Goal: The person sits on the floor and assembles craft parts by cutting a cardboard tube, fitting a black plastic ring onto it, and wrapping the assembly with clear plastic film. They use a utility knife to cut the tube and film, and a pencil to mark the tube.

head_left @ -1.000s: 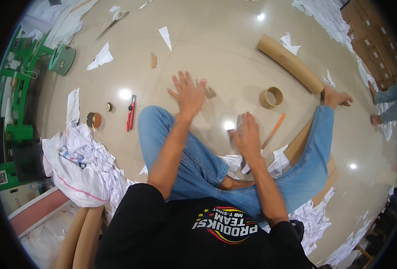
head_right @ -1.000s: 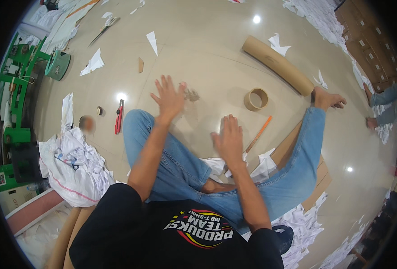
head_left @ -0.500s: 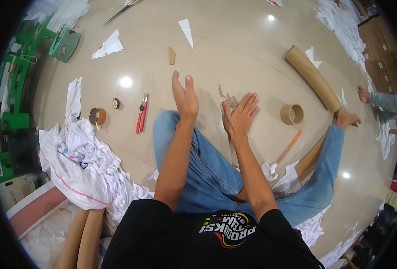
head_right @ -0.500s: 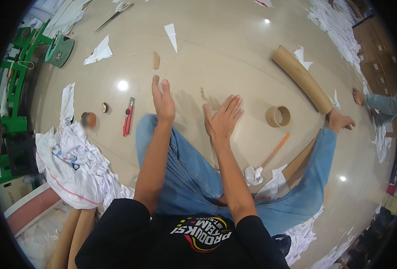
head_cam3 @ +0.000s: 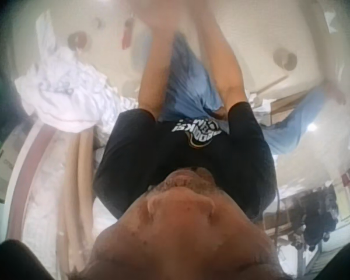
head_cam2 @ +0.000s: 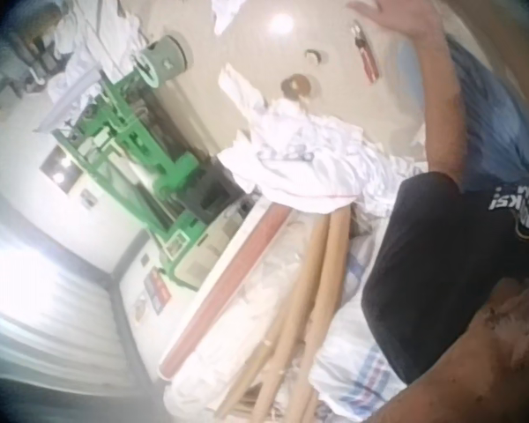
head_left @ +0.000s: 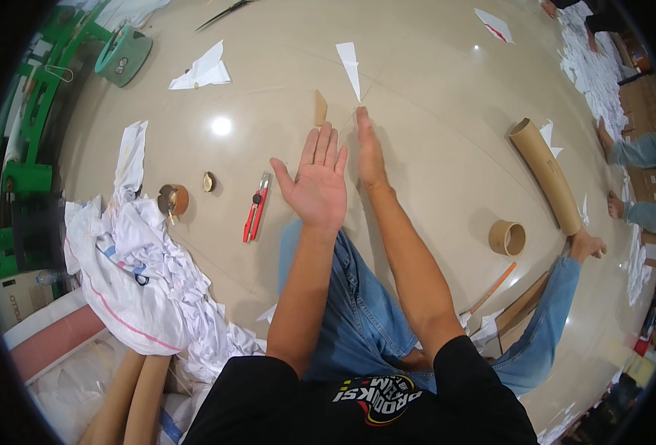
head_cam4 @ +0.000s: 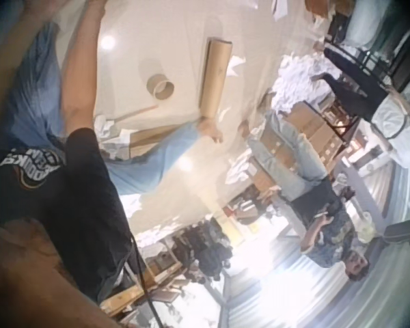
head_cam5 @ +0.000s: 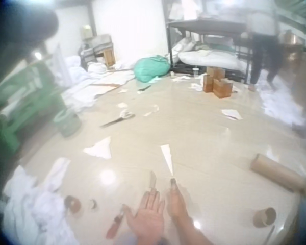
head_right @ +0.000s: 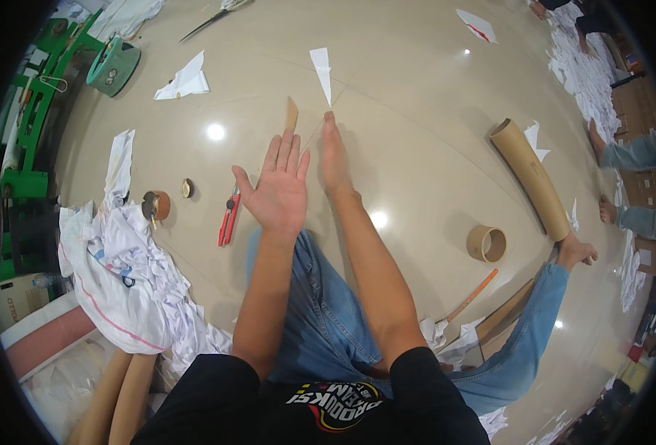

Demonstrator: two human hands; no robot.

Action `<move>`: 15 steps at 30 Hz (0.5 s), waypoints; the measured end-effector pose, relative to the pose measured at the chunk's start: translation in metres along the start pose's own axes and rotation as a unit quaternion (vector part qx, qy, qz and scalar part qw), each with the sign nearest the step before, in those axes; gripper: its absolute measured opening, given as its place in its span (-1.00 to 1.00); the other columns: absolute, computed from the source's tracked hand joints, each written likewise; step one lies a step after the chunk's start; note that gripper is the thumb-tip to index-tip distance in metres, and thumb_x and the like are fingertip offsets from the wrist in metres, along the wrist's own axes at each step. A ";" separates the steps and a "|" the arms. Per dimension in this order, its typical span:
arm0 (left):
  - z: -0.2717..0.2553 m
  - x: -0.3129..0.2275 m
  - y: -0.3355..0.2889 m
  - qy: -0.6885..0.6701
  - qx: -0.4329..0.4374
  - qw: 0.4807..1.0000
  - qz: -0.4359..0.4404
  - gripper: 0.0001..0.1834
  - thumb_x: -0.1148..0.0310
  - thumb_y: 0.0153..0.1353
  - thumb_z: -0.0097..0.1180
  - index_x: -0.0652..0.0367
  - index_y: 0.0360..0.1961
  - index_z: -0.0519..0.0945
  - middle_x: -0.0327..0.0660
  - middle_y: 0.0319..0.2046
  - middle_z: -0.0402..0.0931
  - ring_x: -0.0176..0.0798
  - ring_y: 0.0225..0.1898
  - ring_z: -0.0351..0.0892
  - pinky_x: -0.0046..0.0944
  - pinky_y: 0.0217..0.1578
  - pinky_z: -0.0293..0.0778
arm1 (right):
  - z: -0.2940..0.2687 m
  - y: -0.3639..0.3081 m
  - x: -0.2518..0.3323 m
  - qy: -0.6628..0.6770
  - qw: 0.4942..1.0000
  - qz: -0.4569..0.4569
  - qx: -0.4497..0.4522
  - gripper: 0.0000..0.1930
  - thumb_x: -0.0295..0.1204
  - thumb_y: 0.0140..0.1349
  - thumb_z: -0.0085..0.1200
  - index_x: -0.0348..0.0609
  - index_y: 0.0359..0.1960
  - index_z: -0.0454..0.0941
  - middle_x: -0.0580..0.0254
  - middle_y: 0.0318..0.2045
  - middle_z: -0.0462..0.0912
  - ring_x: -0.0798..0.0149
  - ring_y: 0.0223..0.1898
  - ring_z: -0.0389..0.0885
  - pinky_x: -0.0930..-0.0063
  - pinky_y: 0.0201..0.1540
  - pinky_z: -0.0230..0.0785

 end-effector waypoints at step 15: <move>0.011 0.041 0.079 0.650 -0.044 0.756 -0.061 -0.06 -0.24 0.64 -0.37 0.34 0.69 -0.09 0.13 0.72 -0.22 0.07 0.74 -0.35 -0.01 0.65 -0.32 | 0.017 -0.002 0.093 0.378 0.895 0.223 0.081 0.14 0.55 0.46 -0.49 -0.24 0.70 -0.05 0.09 0.68 0.07 0.14 0.67 0.02 0.16 0.63 -0.05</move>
Point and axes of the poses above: each hand's wrist, its own y-axis towards the middle knuckle, its own z-axis out of the palm, x = y × z, the point moved 6 cm from there along y, towards the middle knuckle
